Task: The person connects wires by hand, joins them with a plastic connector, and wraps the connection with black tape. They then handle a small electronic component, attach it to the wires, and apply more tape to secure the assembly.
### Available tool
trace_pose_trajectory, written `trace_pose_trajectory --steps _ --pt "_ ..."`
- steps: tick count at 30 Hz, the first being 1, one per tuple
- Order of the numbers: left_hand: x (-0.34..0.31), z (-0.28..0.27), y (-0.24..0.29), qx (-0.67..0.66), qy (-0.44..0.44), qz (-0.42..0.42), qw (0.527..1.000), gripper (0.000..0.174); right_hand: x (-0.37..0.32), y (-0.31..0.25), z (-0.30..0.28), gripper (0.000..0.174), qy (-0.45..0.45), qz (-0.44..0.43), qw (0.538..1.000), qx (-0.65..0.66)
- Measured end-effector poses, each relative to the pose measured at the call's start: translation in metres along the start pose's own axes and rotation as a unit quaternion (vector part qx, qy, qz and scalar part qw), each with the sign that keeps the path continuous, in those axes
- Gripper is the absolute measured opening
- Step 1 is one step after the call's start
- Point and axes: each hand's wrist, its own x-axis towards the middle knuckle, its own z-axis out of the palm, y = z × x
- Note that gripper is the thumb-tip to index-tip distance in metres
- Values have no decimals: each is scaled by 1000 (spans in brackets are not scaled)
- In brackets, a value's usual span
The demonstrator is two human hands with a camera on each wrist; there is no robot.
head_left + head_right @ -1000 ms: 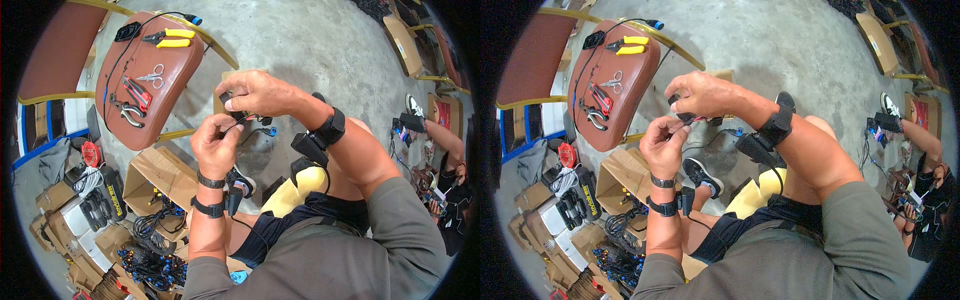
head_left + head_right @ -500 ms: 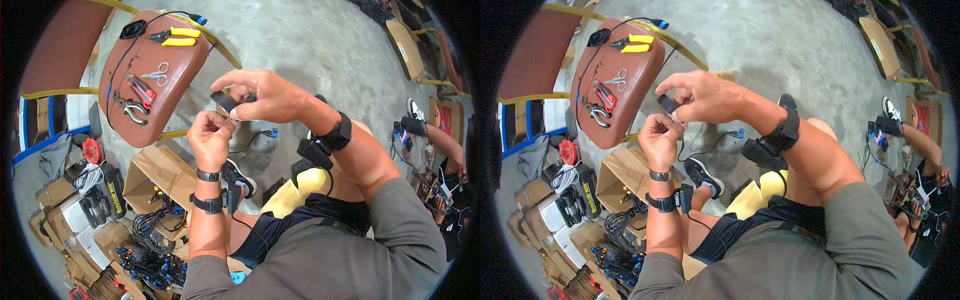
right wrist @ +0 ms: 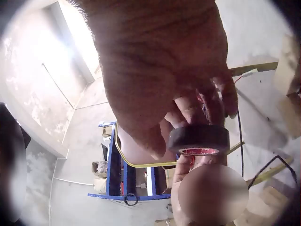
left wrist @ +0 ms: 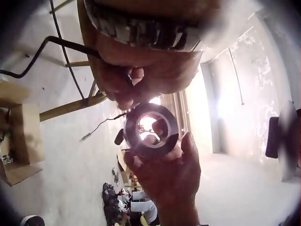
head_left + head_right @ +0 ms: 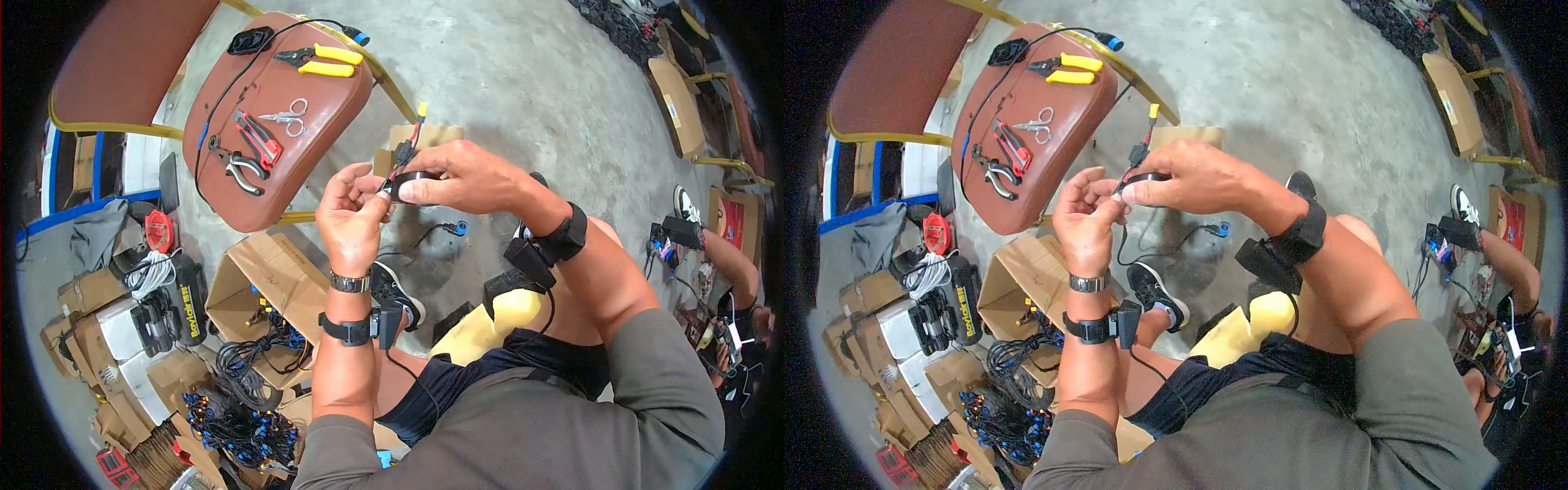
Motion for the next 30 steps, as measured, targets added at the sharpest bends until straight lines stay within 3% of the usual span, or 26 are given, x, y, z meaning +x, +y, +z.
trace_pose_trajectory --steps 1,4,10,13,16,22,25,30 --pt "-1 2 0 -4 -4 1 1000 40 2 2 3 51 13 -11 1000 -24" --pt "-4 7 -2 -33 7 4 999 40 10 6 11 44 -26 89 995 -46" --pt "-6 8 3 -57 8 17 998 40 9 10 25 40 38 7 999 3" --pt "-9 8 5 -50 12 14 999 38 9 9 27 35 1 47 998 51" --pt "-8 8 6 -72 14 26 997 36 15 14 29 34 -7 2 997 76" --pt "-5 3 9 -112 8 28 993 32 12 -2 33 33 6 60 978 201" --pt "-5 4 9 -81 31 -1 996 32 16 13 38 33 45 -47 997 40" --pt "-6 9 14 -76 57 -28 995 31 18 20 36 32 73 -89 991 -73"
